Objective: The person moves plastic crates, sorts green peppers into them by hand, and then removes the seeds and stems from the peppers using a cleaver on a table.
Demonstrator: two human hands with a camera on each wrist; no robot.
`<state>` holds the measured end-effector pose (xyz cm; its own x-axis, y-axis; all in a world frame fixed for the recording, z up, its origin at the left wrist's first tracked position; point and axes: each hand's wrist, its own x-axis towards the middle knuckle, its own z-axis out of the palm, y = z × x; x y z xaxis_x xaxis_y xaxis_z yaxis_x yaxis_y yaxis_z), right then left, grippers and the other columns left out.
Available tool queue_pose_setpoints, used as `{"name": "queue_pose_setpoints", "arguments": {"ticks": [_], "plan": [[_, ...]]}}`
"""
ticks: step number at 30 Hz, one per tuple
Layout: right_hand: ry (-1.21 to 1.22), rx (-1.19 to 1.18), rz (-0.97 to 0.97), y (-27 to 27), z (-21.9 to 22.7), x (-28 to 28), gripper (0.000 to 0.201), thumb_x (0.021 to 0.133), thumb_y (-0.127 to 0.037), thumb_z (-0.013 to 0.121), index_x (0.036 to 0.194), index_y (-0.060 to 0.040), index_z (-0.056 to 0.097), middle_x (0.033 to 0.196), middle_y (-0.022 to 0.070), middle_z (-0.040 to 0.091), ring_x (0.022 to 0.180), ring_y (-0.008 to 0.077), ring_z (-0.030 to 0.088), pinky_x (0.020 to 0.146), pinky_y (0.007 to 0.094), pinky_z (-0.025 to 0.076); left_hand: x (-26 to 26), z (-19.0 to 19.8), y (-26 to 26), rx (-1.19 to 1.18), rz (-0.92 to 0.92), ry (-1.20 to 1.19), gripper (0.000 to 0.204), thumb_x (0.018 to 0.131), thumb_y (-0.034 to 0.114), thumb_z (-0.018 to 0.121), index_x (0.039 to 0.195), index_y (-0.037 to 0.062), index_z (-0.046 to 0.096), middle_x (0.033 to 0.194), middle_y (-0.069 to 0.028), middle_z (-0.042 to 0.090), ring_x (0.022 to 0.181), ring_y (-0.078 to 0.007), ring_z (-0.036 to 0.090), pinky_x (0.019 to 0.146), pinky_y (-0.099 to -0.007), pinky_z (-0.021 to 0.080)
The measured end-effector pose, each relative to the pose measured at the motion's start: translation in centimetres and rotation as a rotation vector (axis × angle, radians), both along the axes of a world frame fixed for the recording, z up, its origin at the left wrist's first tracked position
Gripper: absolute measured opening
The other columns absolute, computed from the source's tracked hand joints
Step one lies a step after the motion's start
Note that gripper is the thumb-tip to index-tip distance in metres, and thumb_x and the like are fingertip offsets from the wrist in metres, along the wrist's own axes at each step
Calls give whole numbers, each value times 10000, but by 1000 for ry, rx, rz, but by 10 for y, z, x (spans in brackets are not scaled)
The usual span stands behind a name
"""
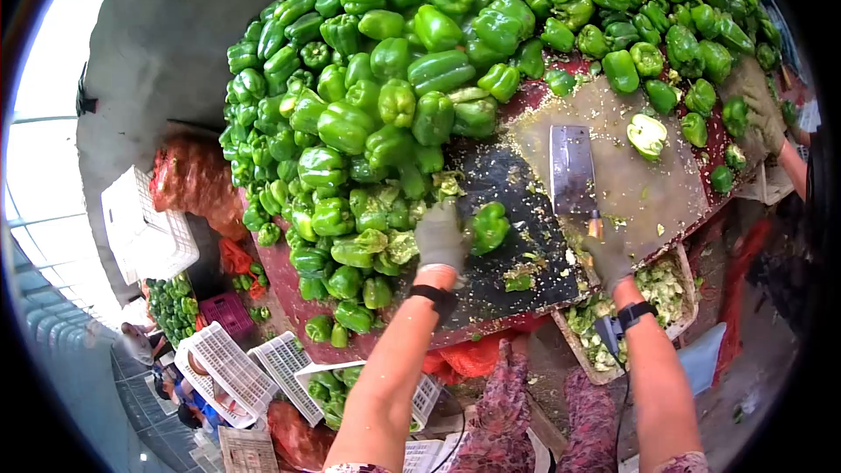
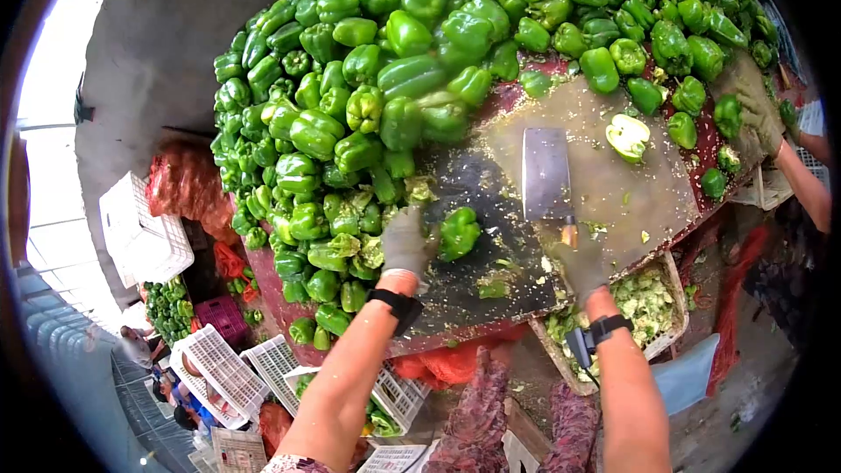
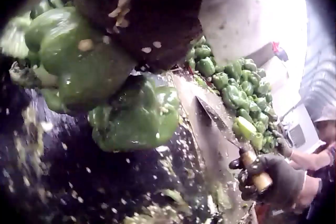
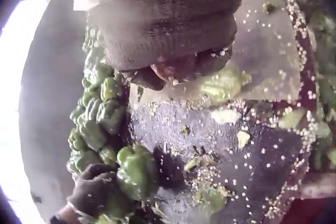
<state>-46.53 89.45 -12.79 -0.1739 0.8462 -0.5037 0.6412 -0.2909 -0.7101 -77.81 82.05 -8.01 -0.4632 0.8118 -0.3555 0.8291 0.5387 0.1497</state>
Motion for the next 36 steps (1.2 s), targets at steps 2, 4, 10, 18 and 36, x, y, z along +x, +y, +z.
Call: {"name": "queue_pose_setpoints", "arguments": {"ticks": [2,4,10,18,36], "plan": [[145,-64,-70,3,8,23,539,738,-235,683,1179,29,519,943,228,615,834,347,596,762,433,483,24,-18,-10,254,66,-48,461,847,238,695,1251,71,548,1031,-185,653,961,-369,632,838,-456,514],[0,15,62,-1,30,49,529,737,-175,662,1200,29,508,944,202,607,834,328,584,770,416,489,41,-29,-22,297,120,-84,387,881,192,662,1239,77,570,1058,-173,659,972,-371,632,845,-457,512],[-39,174,4,-51,57,102,503,757,-53,610,1244,13,503,927,134,585,772,232,558,675,368,483,68,-29,-43,374,47,-103,297,901,202,613,1176,87,603,1053,-151,665,966,-361,634,835,-466,502],[-117,311,59,-92,53,122,573,867,-104,683,1395,-17,479,1198,250,619,1005,328,655,867,384,530,102,-15,-15,147,-103,-119,820,777,402,767,1421,47,406,1272,-238,571,1126,-416,566,937,-482,475],[-340,499,1173,-1,72,217,474,783,-66,652,1242,-176,613,881,99,613,757,309,628,625,448,497,83,6,-68,478,467,-294,846,663,274,833,1350,-55,464,1228,-204,557,1119,-310,566,990,-382,449]]}}
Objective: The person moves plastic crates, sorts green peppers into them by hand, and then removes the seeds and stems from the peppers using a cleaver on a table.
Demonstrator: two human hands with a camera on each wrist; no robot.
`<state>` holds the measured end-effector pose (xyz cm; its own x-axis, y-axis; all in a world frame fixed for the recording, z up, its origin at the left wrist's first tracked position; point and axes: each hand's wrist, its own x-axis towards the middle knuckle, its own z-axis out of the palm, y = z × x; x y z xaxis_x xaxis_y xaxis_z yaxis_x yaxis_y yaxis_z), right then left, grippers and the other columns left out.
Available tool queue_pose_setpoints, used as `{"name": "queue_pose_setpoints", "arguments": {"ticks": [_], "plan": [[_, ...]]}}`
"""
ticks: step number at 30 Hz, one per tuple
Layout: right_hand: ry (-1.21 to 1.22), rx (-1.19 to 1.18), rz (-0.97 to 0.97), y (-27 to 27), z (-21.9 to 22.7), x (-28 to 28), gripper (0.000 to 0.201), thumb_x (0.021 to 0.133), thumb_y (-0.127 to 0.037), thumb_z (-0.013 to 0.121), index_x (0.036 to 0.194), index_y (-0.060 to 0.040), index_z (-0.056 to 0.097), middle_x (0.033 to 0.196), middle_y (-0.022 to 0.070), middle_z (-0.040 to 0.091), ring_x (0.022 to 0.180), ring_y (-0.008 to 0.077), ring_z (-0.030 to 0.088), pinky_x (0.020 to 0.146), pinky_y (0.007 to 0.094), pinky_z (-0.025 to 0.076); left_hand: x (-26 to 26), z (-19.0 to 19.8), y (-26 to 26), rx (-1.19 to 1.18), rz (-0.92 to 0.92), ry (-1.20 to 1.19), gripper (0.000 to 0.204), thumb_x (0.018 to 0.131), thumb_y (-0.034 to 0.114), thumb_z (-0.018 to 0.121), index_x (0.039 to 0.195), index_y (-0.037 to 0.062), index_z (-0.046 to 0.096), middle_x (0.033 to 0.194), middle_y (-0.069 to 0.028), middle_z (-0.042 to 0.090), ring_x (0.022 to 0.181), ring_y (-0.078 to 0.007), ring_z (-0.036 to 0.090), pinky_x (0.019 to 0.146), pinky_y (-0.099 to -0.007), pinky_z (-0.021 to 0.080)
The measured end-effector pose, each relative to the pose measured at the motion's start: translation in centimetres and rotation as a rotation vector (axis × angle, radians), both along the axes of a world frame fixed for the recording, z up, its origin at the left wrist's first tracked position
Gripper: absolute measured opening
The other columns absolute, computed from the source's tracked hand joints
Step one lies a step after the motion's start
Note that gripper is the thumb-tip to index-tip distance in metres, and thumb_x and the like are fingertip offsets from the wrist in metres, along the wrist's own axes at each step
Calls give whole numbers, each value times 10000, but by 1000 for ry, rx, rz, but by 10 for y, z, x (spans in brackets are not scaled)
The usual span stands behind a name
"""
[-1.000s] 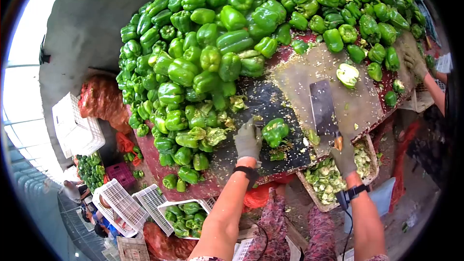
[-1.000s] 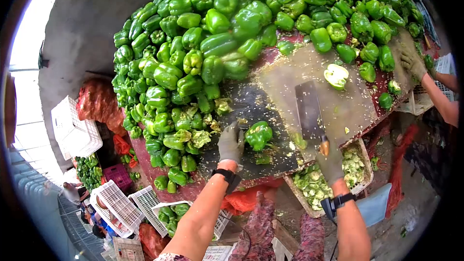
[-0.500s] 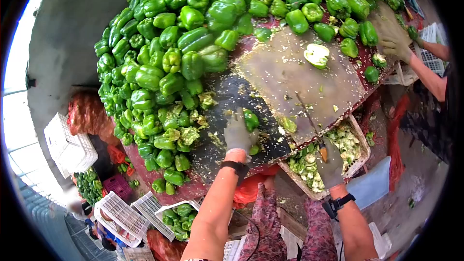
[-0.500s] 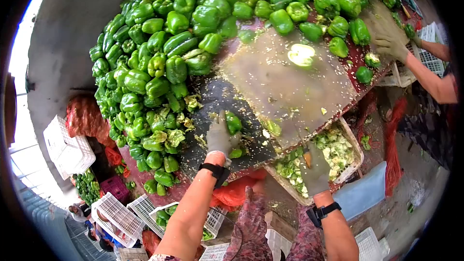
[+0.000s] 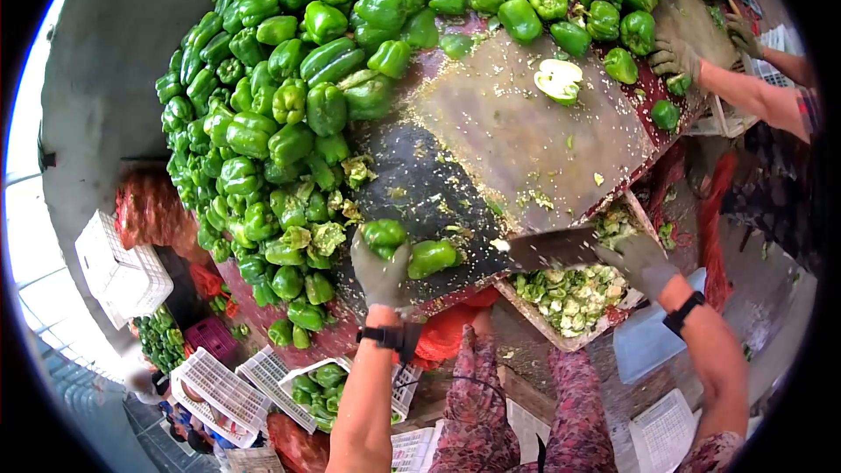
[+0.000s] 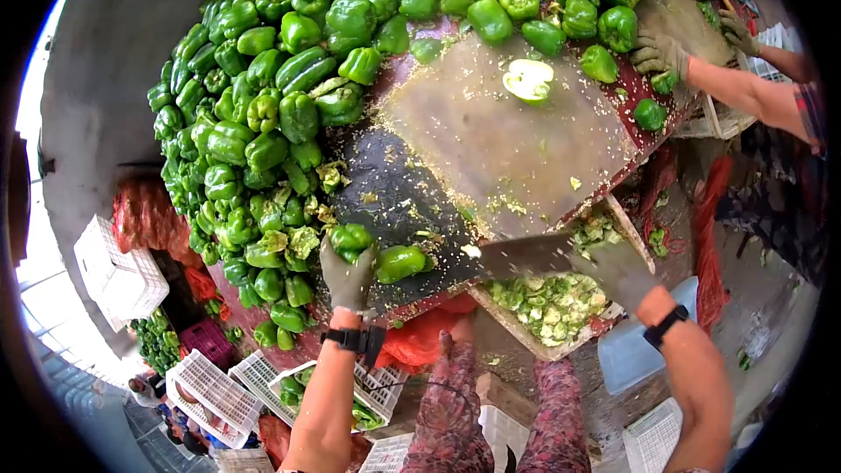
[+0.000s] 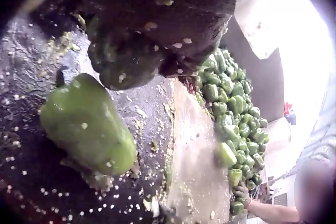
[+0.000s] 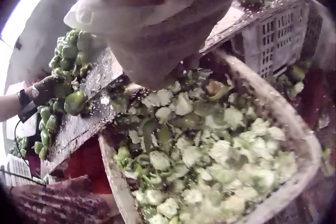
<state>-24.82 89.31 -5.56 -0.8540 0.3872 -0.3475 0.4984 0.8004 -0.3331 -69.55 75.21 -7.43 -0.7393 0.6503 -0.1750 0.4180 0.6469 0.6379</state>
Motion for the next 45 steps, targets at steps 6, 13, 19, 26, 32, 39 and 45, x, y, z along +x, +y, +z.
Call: {"name": "queue_pose_setpoints", "arguments": {"ticks": [6,13,19,26,32,39,45], "plan": [[-168,-121,-30,15,51,31,276,1006,-367,547,1020,-154,723,822,87,667,668,249,592,568,406,471,23,10,-62,-21,-61,84,858,655,289,824,1339,-61,442,1226,-258,539,1135,-416,527,1007,-470,417],[245,-27,-259,44,11,-119,499,770,-52,687,1250,-167,616,852,135,621,766,350,616,681,474,491,44,-15,-99,-127,227,31,850,680,284,838,1348,-56,437,1226,-259,546,1142,-407,535,1006,-448,422],[346,23,-203,65,-35,-210,499,760,-58,681,1243,-166,614,893,144,636,791,366,623,679,452,499,14,-52,-120,-246,401,96,969,751,241,807,1512,-13,265,1446,-288,416,1350,-416,395,1141,-447,305],[271,-67,-165,70,-35,-227,558,749,-39,658,1285,-185,602,1039,145,686,876,358,663,726,427,526,28,4,-39,-325,-707,410,823,787,224,724,1498,60,343,1441,-182,464,1356,-375,400,1109,-535,327],[182,-130,-189,60,-40,-244,507,834,-68,615,1319,-213,592,999,144,684,827,341,665,711,422,522,28,-26,-12,-631,-656,227,783,685,272,815,1363,77,476,1311,-138,569,1237,-307,519,1034,-450,413],[163,-110,108,51,-48,-220,453,881,-144,619,1318,-258,585,1021,131,654,775,349,654,651,448,516,19,9,-70,-118,32,356,681,660,172,810,1251,11,511,1154,-198,584,1081,-372,561,964,-458,456],[-70,-208,334,59,-16,-140,450,856,-151,646,1300,-212,596,1000,142,659,820,332,661,682,432,523,16,-5,-64,-79,54,265,739,665,207,826,1287,-10,492,1194,-215,557,1114,-386,538,989,-453,445]]}}
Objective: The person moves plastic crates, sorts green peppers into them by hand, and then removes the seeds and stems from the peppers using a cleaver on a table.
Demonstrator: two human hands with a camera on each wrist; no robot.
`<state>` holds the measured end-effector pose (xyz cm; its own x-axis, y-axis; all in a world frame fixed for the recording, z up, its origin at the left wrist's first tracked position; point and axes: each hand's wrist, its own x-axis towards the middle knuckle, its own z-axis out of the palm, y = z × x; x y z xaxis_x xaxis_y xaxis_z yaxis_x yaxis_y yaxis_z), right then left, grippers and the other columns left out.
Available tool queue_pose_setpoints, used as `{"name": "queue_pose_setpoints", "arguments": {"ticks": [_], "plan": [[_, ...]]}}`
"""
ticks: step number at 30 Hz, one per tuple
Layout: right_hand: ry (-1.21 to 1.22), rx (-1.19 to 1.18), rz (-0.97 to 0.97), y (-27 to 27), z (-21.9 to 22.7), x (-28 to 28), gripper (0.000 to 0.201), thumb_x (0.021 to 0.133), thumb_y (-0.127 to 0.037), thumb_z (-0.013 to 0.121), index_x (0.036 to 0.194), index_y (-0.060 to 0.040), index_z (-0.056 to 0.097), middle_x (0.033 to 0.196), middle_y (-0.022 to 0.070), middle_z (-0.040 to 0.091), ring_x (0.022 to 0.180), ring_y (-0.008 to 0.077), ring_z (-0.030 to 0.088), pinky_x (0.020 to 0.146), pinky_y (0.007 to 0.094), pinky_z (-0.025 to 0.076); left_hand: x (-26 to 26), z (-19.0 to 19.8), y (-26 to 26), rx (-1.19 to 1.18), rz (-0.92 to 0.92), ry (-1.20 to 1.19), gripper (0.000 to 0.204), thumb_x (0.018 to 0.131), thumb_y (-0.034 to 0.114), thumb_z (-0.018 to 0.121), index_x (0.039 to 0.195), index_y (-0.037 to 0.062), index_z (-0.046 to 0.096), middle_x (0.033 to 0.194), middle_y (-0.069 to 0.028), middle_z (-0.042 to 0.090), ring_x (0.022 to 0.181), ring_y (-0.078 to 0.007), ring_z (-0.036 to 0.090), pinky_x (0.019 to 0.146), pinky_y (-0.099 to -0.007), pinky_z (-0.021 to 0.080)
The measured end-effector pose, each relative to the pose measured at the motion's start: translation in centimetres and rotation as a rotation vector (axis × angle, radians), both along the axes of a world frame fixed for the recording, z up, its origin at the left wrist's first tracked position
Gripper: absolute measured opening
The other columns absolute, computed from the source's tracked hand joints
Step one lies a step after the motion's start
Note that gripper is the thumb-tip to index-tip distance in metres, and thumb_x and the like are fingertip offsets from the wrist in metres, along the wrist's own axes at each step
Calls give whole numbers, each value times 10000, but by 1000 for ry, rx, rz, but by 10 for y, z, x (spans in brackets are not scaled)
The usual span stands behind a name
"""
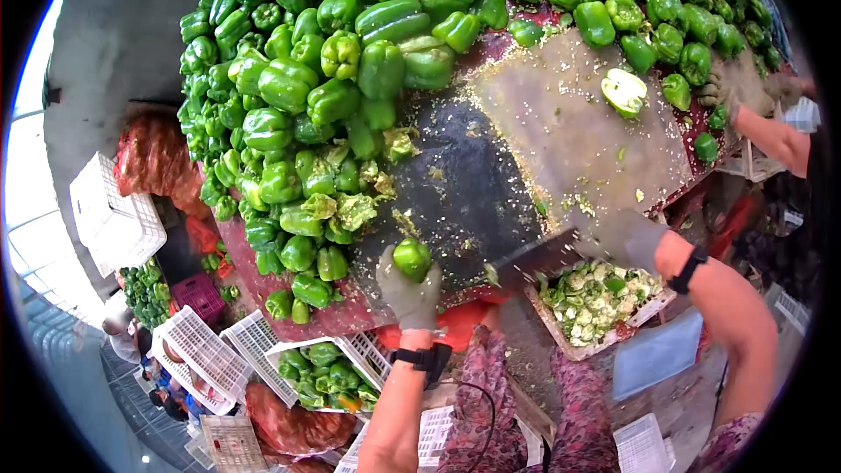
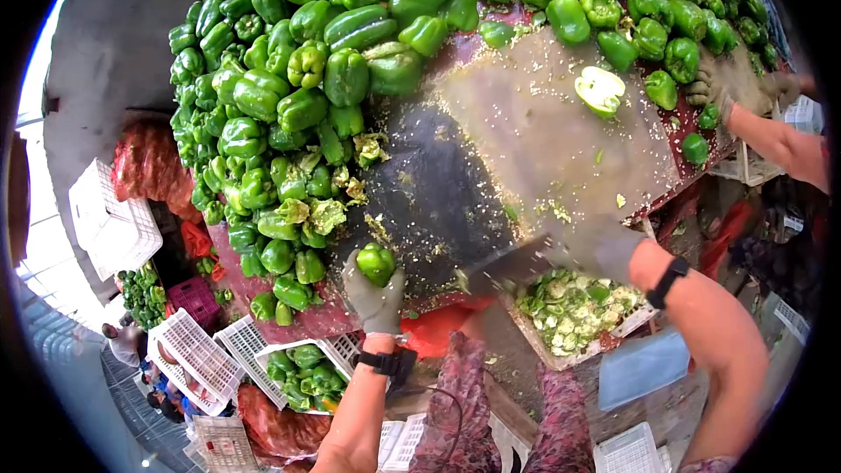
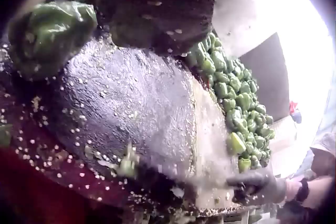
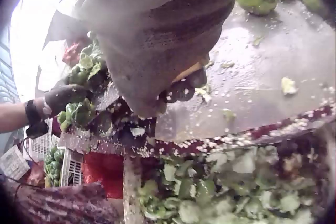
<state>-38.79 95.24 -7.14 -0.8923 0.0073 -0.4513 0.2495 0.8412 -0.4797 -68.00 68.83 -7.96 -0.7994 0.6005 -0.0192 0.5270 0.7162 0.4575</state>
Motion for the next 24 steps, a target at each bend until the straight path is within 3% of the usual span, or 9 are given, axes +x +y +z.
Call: {"name": "queue_pose_setpoints", "arguments": {"ticks": [3,8,10,12,13,15,16,20,24], "plan": [[-152,7,78,11,26,55,449,868,-185,658,1311,-214,594,1037,147,663,863,317,660,735,419,528,5,-20,24,11,-57,-65,739,685,221,816,1304,-4,480,1212,-225,553,1122,-394,535,995,-458,439],[-475,-20,145,19,66,132,452,889,-242,678,1331,-216,592,1101,157,670,934,293,660,822,397,538,-4,-46,60,-10,-385,-258,677,783,288,781,1344,30,505,1281,-254,560,1170,-443,541,1021,-474,438],[-541,-48,131,15,73,145,455,897,-265,686,1339,-217,591,1126,161,673,963,283,659,857,388,542,-23,-44,78,36,-552,-91,615,805,262,761,1332,46,529,1301,-253,560,1185,-440,539,1027,-477,439],[-482,-76,-8,0,75,141,460,905,-288,693,1347,-217,590,1151,165,676,992,274,659,892,379,546,-47,-43,101,60,-577,-27,519,841,231,723,1308,70,565,1324,-245,555,1193,-441,541,1034,-490,437],[-395,-89,-184,-12,79,123,467,845,-215,706,1300,-178,608,1052,160,668,919,288,660,811,389,537,-62,-49,112,38,-548,77,558,821,200,721,1330,62,539,1330,-240,552,1213,-429,528,1023,-486,444],[-189,-131,-524,-35,86,94,490,726,-68,732,1207,-100,642,853,150,652,774,318,662,649,408,519,-100,-48,153,-235,-596,318,563,789,72,653,1334,59,508,1359,-192,545,1251,-363,507,979,-442,472],[-36,-186,-677,-50,69,95,484,737,-93,742,1211,-94,644,866,146,674,761,315,663,658,395,515,-108,-50,162,-359,-603,341,528,795,68,640,1310,69,522,1334,-169,562,1232,-344,521,954,-430,482],[90,-291,-971,-86,48,76,499,751,-36,739,1236,-86,635,868,143,676,755,238,661,698,335,523,-117,-72,171,-561,-640,517,344,853,132,603,1196,137,611,1197,-39,617,1118,-243,579,840,-383,509],[55,-348,-1064,-99,52,86,503,759,-50,750,1247,-82,632,901,133,679,781,224,666,713,335,529,-123,-73,157,-530,-669,395,194,839,82,593,1004,156,664,1054,-61,630,1028,-280,611,816,-398,523]]}}
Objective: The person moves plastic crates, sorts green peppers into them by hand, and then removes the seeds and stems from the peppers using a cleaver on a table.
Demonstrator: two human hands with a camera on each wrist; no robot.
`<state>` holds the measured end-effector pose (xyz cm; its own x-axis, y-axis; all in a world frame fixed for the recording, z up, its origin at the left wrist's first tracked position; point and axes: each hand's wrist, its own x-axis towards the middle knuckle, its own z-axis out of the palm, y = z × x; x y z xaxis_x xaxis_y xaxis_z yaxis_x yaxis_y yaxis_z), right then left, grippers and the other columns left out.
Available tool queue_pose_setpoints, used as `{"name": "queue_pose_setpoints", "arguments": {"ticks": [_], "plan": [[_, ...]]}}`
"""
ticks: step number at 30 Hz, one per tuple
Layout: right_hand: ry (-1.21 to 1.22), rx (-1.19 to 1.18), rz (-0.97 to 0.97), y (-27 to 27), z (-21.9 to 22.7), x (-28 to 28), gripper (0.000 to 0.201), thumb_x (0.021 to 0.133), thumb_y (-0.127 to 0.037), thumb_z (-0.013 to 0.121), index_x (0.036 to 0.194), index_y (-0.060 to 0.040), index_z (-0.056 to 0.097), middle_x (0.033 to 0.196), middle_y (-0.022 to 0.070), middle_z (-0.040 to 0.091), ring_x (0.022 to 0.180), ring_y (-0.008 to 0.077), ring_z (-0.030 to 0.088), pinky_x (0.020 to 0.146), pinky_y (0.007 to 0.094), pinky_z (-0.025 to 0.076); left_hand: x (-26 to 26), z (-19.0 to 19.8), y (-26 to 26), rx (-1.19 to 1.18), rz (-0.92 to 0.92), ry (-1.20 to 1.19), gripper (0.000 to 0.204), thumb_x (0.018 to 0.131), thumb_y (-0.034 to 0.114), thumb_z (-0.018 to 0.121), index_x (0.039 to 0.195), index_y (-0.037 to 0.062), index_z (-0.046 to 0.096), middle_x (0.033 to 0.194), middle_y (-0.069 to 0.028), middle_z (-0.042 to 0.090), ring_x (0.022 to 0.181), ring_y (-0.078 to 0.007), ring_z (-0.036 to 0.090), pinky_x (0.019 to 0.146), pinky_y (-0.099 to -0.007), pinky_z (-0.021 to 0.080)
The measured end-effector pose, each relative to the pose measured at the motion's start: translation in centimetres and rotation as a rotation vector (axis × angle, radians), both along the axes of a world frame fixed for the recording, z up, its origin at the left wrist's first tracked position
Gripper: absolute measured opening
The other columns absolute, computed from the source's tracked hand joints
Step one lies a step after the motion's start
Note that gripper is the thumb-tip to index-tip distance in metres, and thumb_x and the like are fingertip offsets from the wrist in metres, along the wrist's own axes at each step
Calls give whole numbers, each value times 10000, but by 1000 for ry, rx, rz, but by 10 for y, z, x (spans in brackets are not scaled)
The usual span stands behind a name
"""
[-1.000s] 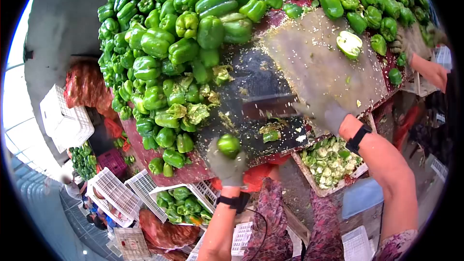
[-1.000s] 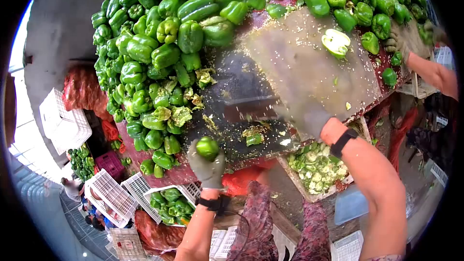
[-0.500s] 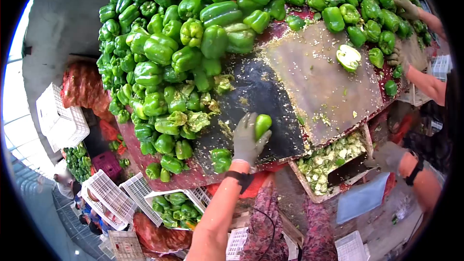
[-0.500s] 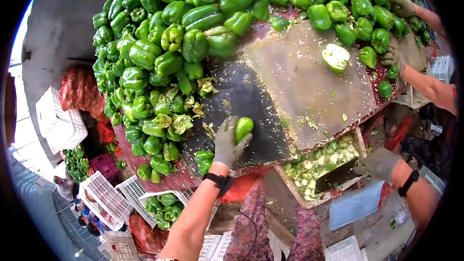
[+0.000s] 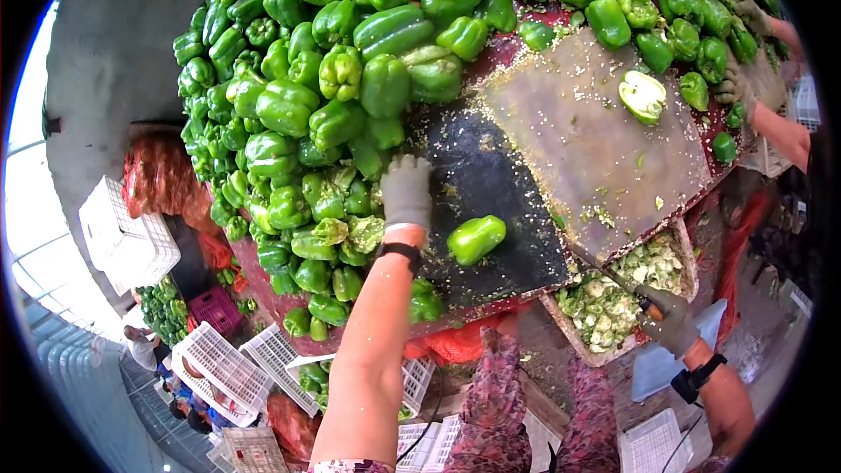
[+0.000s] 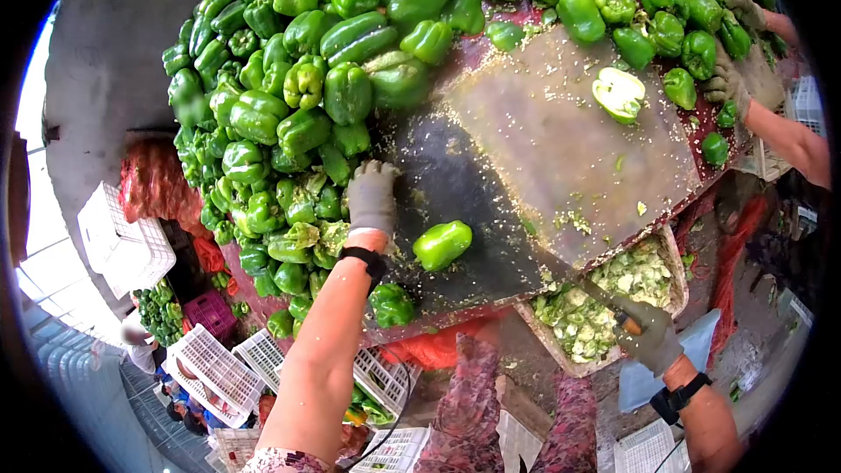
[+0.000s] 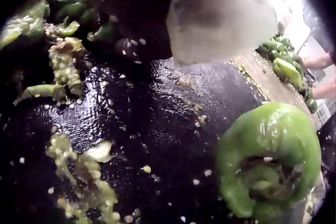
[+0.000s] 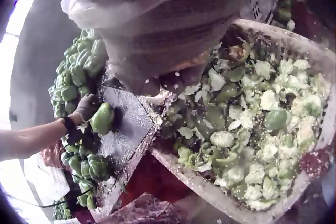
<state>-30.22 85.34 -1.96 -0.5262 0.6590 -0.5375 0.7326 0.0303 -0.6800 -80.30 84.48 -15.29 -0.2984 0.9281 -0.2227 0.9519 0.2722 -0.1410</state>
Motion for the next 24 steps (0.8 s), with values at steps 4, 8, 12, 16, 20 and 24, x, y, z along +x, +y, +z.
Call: {"name": "queue_pose_setpoints", "arguments": {"ticks": [4,8,12,16,20,24], "plan": [[-52,-6,-31,-10,0,28,502,765,-56,752,1252,-63,631,932,126,686,824,205,669,752,323,535,-15,-2,-29,551,380,-649,222,737,13,665,950,73,646,982,-132,650,893,-307,618,793,-379,510],[-8,-28,-152,-17,-3,42,485,772,-54,737,1245,-31,630,995,116,696,876,159,654,799,312,527,10,71,-52,799,988,-1363,248,871,0,619,1118,20,607,1041,-50,618,940,-140,582,818,-268,492],[-43,-83,-252,-21,-2,42,496,771,-53,731,1253,-10,622,1034,113,695,924,150,644,845,307,514,35,90,-93,897,852,-1472,290,913,-16,566,1196,45,577,1190,-109,600,1105,-232,596,948,-338,513],[-37,-105,-294,-21,2,43,518,780,-74,730,1277,2,603,1063,106,689,964,159,632,876,309,501,82,122,-95,1033,1144,-1864,345,908,55,586,1251,67,558,1198,-119,622,1096,-240,619,940,-364,541],[6,-160,-405,-31,-1,59,515,803,-89,717,1295,-2,591,1111,99,669,996,153,611,893,308,493,140,145,-93,1067,1247,-2104,319,901,26,611,1217,51,571,1229,-110,608,1121,-239,609,988,-371,524],[-12,-219,-529,-38,6,73,487,812,-74,702,1281,1,594,1111,71,646,1001,140,590,888,295,485,196,154,-94,1003,1412,-2260,338,927,31,577,1265,37,572,1272,-129,602,1201,-271,573,1054,-430,481]]}}
